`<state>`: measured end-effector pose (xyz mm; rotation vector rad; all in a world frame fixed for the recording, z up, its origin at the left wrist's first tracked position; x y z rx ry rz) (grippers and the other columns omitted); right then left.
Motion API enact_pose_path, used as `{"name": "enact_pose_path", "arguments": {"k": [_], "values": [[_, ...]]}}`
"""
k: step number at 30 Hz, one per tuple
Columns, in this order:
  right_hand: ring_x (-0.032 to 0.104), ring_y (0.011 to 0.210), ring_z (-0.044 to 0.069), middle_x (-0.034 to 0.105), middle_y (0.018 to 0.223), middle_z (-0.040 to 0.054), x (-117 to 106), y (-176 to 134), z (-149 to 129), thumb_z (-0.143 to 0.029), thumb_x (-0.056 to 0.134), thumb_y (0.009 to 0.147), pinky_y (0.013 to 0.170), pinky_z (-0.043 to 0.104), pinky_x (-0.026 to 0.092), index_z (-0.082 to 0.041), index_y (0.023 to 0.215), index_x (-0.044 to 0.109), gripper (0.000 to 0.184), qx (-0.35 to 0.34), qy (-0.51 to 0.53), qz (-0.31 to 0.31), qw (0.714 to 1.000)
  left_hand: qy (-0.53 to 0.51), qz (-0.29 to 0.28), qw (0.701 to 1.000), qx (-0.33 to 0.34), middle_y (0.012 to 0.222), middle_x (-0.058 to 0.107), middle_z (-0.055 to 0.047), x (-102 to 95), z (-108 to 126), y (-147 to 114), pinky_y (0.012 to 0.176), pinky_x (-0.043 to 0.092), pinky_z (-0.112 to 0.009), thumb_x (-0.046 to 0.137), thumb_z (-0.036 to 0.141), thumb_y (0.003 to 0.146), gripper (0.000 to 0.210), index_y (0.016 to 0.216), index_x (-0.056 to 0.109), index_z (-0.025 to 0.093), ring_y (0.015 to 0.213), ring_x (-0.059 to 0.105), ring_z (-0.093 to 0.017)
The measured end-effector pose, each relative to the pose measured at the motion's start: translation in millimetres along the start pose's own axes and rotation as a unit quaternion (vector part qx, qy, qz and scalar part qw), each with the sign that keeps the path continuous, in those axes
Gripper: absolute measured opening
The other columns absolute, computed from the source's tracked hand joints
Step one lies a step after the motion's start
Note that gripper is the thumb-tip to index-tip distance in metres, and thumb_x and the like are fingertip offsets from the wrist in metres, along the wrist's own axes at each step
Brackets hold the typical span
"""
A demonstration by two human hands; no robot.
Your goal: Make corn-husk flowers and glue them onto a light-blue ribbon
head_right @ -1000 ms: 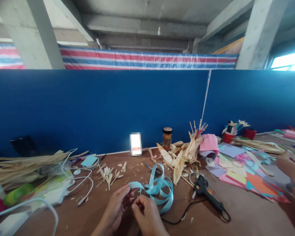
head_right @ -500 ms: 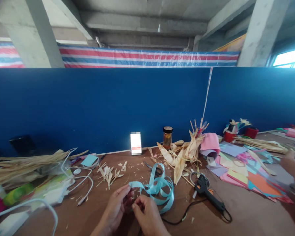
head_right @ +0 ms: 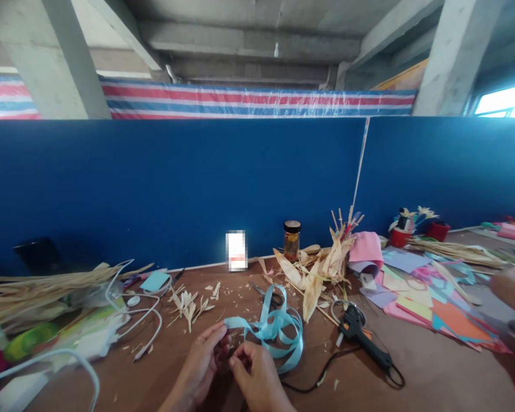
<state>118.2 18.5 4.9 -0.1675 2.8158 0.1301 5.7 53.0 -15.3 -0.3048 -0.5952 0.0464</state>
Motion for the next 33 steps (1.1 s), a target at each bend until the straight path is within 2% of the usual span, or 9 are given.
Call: {"name": "enact_pose_path", "arguments": {"k": [5, 12, 16, 20, 22, 24, 28, 31, 33], "values": [[0.042, 0.054, 0.01, 0.049, 0.056, -0.0032, 0.6, -0.4, 0.8, -0.024, 0.048, 0.078, 0.048, 0.018, 0.03, -0.015, 0.068, 0.055, 0.015, -0.009, 0.0, 0.005, 1.0, 0.005, 0.016, 1.0, -0.007, 0.061, 0.064, 0.001, -2.2, -0.3, 0.0, 0.051, 0.044, -0.015, 0.075, 0.021, 0.057, 0.022, 0.077, 0.068, 0.014, 0.052, 0.054, -0.006], [0.044, 0.053, 0.01, 0.05, 0.056, -0.0026, 2.4, 0.4, 2.1, -0.022, 0.048, 0.077, 0.048, 0.019, 0.03, -0.014, 0.069, 0.056, 0.014, 0.004, 0.001, 0.005, 1.0, 0.025, -0.006, 1.0, -0.009, 0.06, 0.063, 0.001, 3.1, -0.2, -1.8, 0.049, 0.044, -0.015, 0.074, 0.021, 0.058, 0.019, 0.075, 0.067, 0.014, 0.051, 0.054, -0.006], [0.045, 0.052, 0.01, 0.052, 0.056, -0.0021, -6.5, -2.7, -0.6, -0.023, 0.046, 0.078, 0.048, 0.019, 0.031, -0.015, 0.069, 0.056, 0.015, -0.003, -0.014, 0.003, 1.0, 0.013, 0.003, 1.0, -0.008, 0.063, 0.065, 0.0, 0.7, -0.6, 0.3, 0.05, 0.045, -0.015, 0.074, 0.017, 0.059, 0.017, 0.074, 0.066, 0.014, 0.052, 0.056, -0.007], [0.049, 0.054, 0.012, 0.055, 0.058, -0.0021, -41.5, -3.3, 1.3, -0.024, 0.047, 0.079, 0.05, 0.02, 0.031, -0.017, 0.08, 0.057, 0.013, -0.012, -0.129, 0.066, 0.989, 0.005, 0.007, 1.0, -0.01, 0.064, 0.065, 0.0, -2.6, -3.0, 2.3, 0.052, 0.047, -0.016, 0.073, 0.014, 0.06, 0.015, 0.073, 0.065, 0.013, 0.054, 0.057, -0.007], [0.052, 0.055, 0.013, 0.057, 0.058, -0.0024, -61.6, -3.0, 3.4, -0.022, 0.048, 0.078, 0.052, 0.021, 0.032, -0.019, 0.089, 0.056, 0.014, 0.007, -0.227, 0.105, 0.968, 0.006, 0.004, 1.0, -0.021, 0.065, 0.066, 0.0, -3.0, -5.2, 3.0, 0.052, 0.049, -0.017, 0.071, 0.013, 0.063, 0.013, 0.074, 0.065, 0.013, 0.054, 0.058, -0.008], [0.056, 0.061, 0.015, 0.061, 0.065, -0.0009, -77.1, -3.5, 1.9, -0.021, 0.049, 0.078, 0.055, 0.022, 0.033, -0.021, 0.094, 0.054, 0.017, 0.017, -0.307, 0.127, 0.943, 0.011, 0.027, 0.999, -0.026, 0.065, 0.067, 0.0, -6.9, -5.9, 3.6, 0.052, 0.05, -0.018, 0.068, 0.008, 0.064, 0.014, 0.076, 0.065, 0.014, 0.053, 0.059, -0.009], [0.058, 0.075, 0.016, 0.063, 0.088, 0.0027, -109.2, -16.2, -12.2, -0.024, 0.047, 0.082, 0.063, 0.023, 0.037, -0.023, 0.092, 0.055, 0.014, -0.028, -0.387, 0.171, 0.906, 0.017, 0.025, 0.999, -0.038, 0.067, 0.067, -0.002, -8.2, -5.4, 5.6, 0.053, 0.051, -0.018, 0.064, 0.006, 0.068, 0.014, 0.08, 0.064, 0.013, 0.054, 0.061, -0.01], [0.054, 0.086, 0.021, 0.061, 0.091, 0.0049, -153.8, -41.7, -12.2, -0.024, 0.047, 0.082, 0.073, 0.028, 0.038, -0.023, 0.093, 0.057, 0.015, -0.035, -0.465, 0.232, 0.853, 0.018, 0.032, 0.999, -0.036, 0.066, 0.067, -0.001, -10.5, -3.8, 6.7, 0.054, 0.051, -0.016, 0.062, 0.004, 0.07, 0.014, 0.079, 0.065, 0.014, 0.054, 0.061, -0.009], [0.052, 0.09, 0.026, 0.06, 0.096, 0.0082, -190.1, -61.2, 2.2, -0.026, 0.051, 0.079, 0.074, 0.033, 0.039, -0.02, 0.099, 0.056, 0.021, 0.017, -0.53, 0.269, 0.804, 0.011, 0.032, 0.998, -0.044, 0.066, 0.068, -0.001, -10.3, -5.3, 6.6, 0.054, 0.051, -0.016, 0.061, 0.002, 0.069, 0.015, 0.077, 0.066, 0.014, 0.054, 0.061, -0.009]]}}
Point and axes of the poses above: each hand's wrist, its own y-axis towards the middle knuckle, its own x-axis out of the palm, z = x × y, the point moved 7 cm from there along y, towards the middle knuckle
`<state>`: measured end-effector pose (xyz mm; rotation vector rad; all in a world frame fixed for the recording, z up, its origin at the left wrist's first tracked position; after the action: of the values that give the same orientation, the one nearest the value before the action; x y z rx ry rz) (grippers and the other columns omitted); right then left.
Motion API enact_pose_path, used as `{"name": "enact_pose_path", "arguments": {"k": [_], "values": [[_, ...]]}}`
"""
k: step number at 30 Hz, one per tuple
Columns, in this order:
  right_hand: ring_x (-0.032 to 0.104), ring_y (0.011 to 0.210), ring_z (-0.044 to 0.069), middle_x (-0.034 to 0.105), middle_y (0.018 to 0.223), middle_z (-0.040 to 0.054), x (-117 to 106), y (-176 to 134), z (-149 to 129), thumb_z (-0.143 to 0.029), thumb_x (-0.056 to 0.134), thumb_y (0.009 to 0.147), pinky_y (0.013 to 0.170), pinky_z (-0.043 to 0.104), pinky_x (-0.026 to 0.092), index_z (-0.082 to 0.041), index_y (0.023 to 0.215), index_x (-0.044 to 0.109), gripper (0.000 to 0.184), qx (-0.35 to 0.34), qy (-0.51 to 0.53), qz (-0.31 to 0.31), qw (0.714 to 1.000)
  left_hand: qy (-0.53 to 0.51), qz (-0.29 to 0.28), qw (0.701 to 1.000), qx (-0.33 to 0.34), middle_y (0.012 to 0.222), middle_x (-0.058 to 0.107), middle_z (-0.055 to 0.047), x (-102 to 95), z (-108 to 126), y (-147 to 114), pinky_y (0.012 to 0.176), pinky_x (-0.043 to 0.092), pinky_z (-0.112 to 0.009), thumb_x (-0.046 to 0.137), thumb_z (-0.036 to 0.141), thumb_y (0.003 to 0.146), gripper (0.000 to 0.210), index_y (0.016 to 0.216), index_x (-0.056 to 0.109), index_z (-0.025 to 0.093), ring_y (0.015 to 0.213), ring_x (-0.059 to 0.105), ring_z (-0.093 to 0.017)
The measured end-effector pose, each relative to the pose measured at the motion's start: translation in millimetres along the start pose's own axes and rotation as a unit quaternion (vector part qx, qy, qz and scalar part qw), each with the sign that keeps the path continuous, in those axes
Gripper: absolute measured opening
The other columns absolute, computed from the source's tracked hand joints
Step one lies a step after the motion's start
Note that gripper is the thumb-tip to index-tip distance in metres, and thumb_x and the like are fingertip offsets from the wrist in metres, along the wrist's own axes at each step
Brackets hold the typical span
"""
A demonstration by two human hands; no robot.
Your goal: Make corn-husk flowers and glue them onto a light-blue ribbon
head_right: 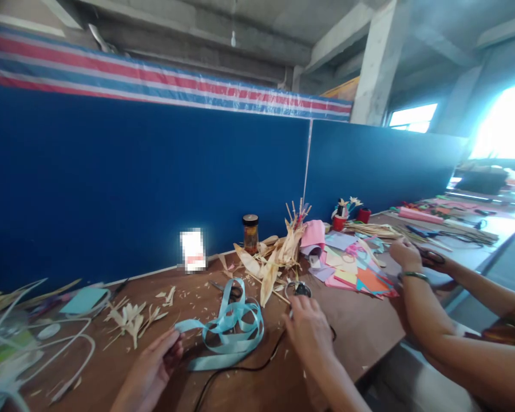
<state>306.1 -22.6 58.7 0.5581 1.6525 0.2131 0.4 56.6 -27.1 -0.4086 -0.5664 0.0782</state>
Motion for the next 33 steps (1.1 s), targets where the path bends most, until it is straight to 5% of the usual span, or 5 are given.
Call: {"name": "enact_pose_path", "arguments": {"k": [6, 18, 25, 27, 33], "values": [[0.055, 0.085, 0.028, 0.062, 0.089, 0.0106, 32.6, -9.8, 74.4, -0.018, 0.05, 0.077, 0.07, 0.034, 0.042, -0.016, 0.104, 0.055, 0.028, 0.019, -0.064, -0.081, 0.995, 0.002, -0.013, 1.0, 0.02, 0.065, 0.068, -0.003, 8.5, -2.0, -2.7, 0.051, 0.051, -0.016, 0.064, 0.0, 0.067, 0.017, 0.079, 0.066, 0.012, 0.051, 0.06, -0.009], [0.055, 0.088, 0.027, 0.06, 0.096, 0.0127, 10.6, -1.5, 73.5, -0.032, 0.042, 0.078, 0.079, 0.041, 0.044, -0.013, 0.11, 0.055, 0.039, 0.048, 0.21, -0.002, 0.977, 0.01, -0.018, 1.0, 0.009, 0.066, 0.067, -0.003, 8.5, 1.8, -6.2, 0.049, 0.05, -0.015, 0.067, 0.007, 0.066, 0.01, 0.074, 0.066, 0.011, 0.05, 0.058, -0.007], [0.059, 0.072, 0.019, 0.062, 0.087, 0.0026, 0.8, -7.1, 35.8, -0.039, 0.06, 0.071, 0.061, 0.031, 0.051, -0.022, 0.099, 0.052, 0.034, 0.234, 0.673, -0.079, 0.697, 0.005, -0.013, 1.0, -0.005, 0.058, 0.062, 0.001, 6.9, -2.3, -6.2, 0.048, 0.048, -0.015, 0.069, 0.012, 0.065, 0.012, 0.076, 0.064, 0.013, 0.049, 0.056, -0.006], [0.057, 0.066, 0.017, 0.061, 0.081, 0.002, -1.5, -9.7, 24.6, -0.04, 0.059, 0.071, 0.056, 0.028, 0.05, -0.022, 0.093, 0.053, 0.029, 0.251, 0.704, -0.09, 0.658, 0.009, -0.01, 1.0, -0.008, 0.058, 0.062, 0.001, 6.0, -2.1, -7.3, 0.047, 0.047, -0.014, 0.068, 0.012, 0.067, 0.01, 0.075, 0.064, 0.013, 0.048, 0.055, -0.006], [0.042, 0.053, 0.01, 0.046, 0.059, -0.0024, -23.7, -4.8, 19.5, -0.044, 0.054, 0.076, 0.045, 0.018, 0.038, -0.02, 0.069, 0.05, 0.025, 0.19, 0.62, -0.05, 0.759, 0.007, -0.017, 1.0, -0.011, 0.061, 0.061, -0.001, 8.8, 1.5, -10.6, 0.045, 0.046, -0.014, 0.068, 0.012, 0.067, 0.007, 0.073, 0.064, 0.012, 0.048, 0.054, -0.006]]}}
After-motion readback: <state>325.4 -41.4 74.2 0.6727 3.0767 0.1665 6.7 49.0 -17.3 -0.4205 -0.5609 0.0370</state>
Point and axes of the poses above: each hand's wrist, its own y-axis towards the middle knuckle, its own x-axis out of the palm, z = x × y, the point moved 7 cm from there along y, towards the middle knuckle
